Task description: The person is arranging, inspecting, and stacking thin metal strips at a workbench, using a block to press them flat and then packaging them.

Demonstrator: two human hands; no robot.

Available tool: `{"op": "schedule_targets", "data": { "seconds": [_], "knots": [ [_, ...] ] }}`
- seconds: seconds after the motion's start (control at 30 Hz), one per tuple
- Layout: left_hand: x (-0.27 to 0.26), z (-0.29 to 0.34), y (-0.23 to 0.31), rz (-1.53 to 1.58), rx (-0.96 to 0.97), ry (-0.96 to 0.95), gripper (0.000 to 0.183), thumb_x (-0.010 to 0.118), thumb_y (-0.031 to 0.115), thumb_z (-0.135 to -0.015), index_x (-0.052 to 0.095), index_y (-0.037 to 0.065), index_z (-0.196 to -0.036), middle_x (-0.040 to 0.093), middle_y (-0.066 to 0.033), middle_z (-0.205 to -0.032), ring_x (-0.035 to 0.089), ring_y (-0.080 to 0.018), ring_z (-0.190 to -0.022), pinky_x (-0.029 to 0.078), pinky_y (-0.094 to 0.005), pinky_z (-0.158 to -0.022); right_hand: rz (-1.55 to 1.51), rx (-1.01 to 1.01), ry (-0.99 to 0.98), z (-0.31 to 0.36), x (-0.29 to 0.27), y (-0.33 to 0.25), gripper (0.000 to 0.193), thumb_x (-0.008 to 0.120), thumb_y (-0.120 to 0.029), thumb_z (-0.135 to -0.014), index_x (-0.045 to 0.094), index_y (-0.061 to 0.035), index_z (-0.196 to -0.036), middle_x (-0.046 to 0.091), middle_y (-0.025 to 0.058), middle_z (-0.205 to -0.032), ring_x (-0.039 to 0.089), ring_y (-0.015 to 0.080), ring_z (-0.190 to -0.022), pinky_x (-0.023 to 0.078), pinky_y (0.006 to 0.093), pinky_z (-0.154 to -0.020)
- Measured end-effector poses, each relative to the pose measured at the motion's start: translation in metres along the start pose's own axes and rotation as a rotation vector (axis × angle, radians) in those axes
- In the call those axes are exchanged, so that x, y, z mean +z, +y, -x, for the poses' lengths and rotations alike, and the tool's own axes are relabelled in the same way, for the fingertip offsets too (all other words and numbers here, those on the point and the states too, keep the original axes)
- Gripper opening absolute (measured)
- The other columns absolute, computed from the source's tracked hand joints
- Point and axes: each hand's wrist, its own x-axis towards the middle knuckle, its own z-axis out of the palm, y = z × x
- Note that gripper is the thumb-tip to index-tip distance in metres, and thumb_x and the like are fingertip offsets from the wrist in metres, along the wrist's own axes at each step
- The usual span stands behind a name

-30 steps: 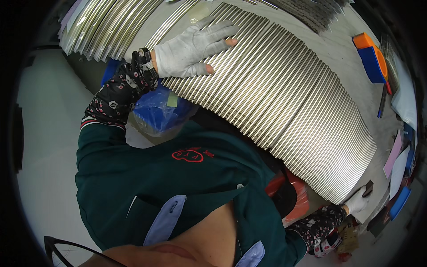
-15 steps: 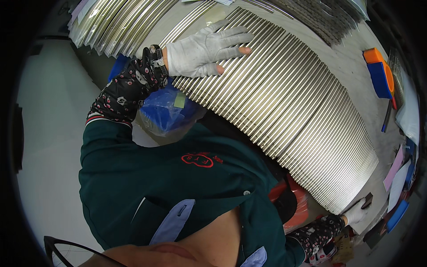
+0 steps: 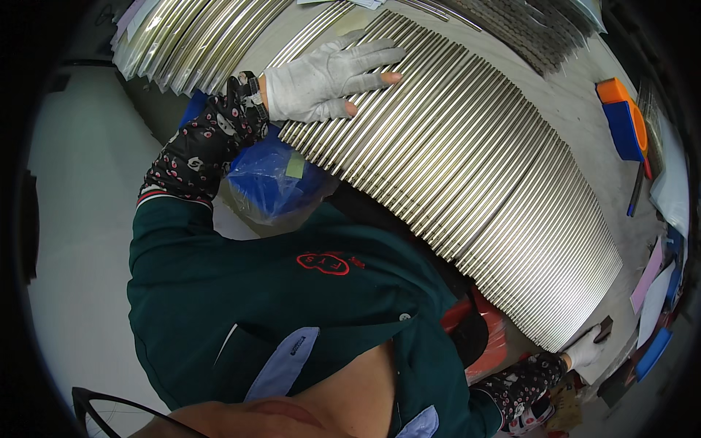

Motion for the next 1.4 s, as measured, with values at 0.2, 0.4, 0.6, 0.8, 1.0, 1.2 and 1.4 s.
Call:
{"op": "schedule_targets", "data": {
  "seconds": [0.2,0.4,0.6,0.8,1.0,1.2,1.4],
  "knots": [
    [0.003,-0.004,-0.004,0.004,0.028,0.012,0.072,0.025,0.062,-0.095,0.029,0.016,-0.151,0.03,-0.0185,-0.152,0.032,-0.0361,-0.14,0.025,-0.0519,-0.115,-0.018,-0.04,0.039,-0.013,0.012,0.014,0.077,0.052,-0.064,-0.083,0.052,-0.0094,-0.137,0.061,0.0174,-0.128,0.058,0.0386,-0.113,0.044,0.0463,-0.096],
    [0.007,-0.026,0.001,0.033,0.029,0.036,0.075,0.025,0.064,-0.093,0.027,0.018,-0.152,0.029,-0.0174,-0.153,0.03,-0.0345,-0.141,0.022,-0.0519,-0.116,-0.044,-0.026,0.013,-0.008,0.0,0.003,0.078,0.053,-0.064,-0.083,0.052,-0.0079,-0.137,0.06,0.019,-0.128,0.057,0.0393,-0.114,0.043,0.0459,-0.098],
    [0.006,-0.084,0.031,-0.028,0.206,-0.017,0.074,0.022,0.064,-0.095,0.018,0.02,-0.154,0.025,-0.015,-0.156,0.028,-0.0345,-0.143,0.02,-0.0545,-0.116,-0.07,-0.055,0.018,-0.018,0.011,0.001,0.077,0.054,-0.062,-0.084,0.054,-0.0027,-0.134,0.059,0.0228,-0.127,0.056,0.041,-0.115,0.043,0.0453,-0.098],
    [0.02,-0.101,0.042,-0.078,0.254,-0.052,0.073,0.02,0.067,-0.094,0.023,0.022,-0.153,0.027,-0.0131,-0.156,0.03,-0.0338,-0.142,0.017,-0.0565,-0.115,-0.068,-0.062,0.042,-0.038,0.021,0.027,0.077,0.05,-0.064,-0.083,0.051,-0.0108,-0.139,0.058,0.0202,-0.131,0.054,0.0403,-0.118,0.042,0.048,-0.099],
    [0.023,-0.098,0.039,-0.012,0.232,-0.053,0.074,0.017,0.068,-0.093,0.019,0.026,-0.154,0.026,-0.0126,-0.156,0.03,-0.0348,-0.141,0.016,-0.0584,-0.115,-0.074,-0.093,0.046,-0.043,0.022,0.03,0.076,0.05,-0.063,-0.084,0.051,-0.0106,-0.139,0.058,0.0201,-0.131,0.054,0.0407,-0.118,0.042,0.048,-0.099],
    [0.024,-0.09,0.035,-0.011,0.205,-0.051,0.073,0.013,0.069,-0.093,0.014,0.03,-0.154,0.024,-0.0123,-0.157,0.029,-0.0366,-0.142,0.015,-0.059,-0.116,-0.065,-0.063,0.009,-0.032,0.005,0.013,0.073,0.054,-0.059,-0.084,0.055,-0.0052,-0.133,0.058,0.0216,-0.13,0.055,0.0412,-0.115,0.043,0.0469,-0.097],
    [0.009,-0.095,0.053,0.016,0.145,-0.07,0.068,0.06,0.049,-0.084,0.044,0.014,-0.14,0.031,-0.0088,-0.153,0.031,-0.0276,-0.141,0.023,-0.0541,-0.117,-0.064,-0.055,0.047,-0.039,0.016,0.029,0.072,0.054,-0.059,-0.084,0.056,-0.0069,-0.133,0.059,0.0211,-0.129,0.055,0.0402,-0.116,0.042,0.0466,-0.099]
  ]
}}
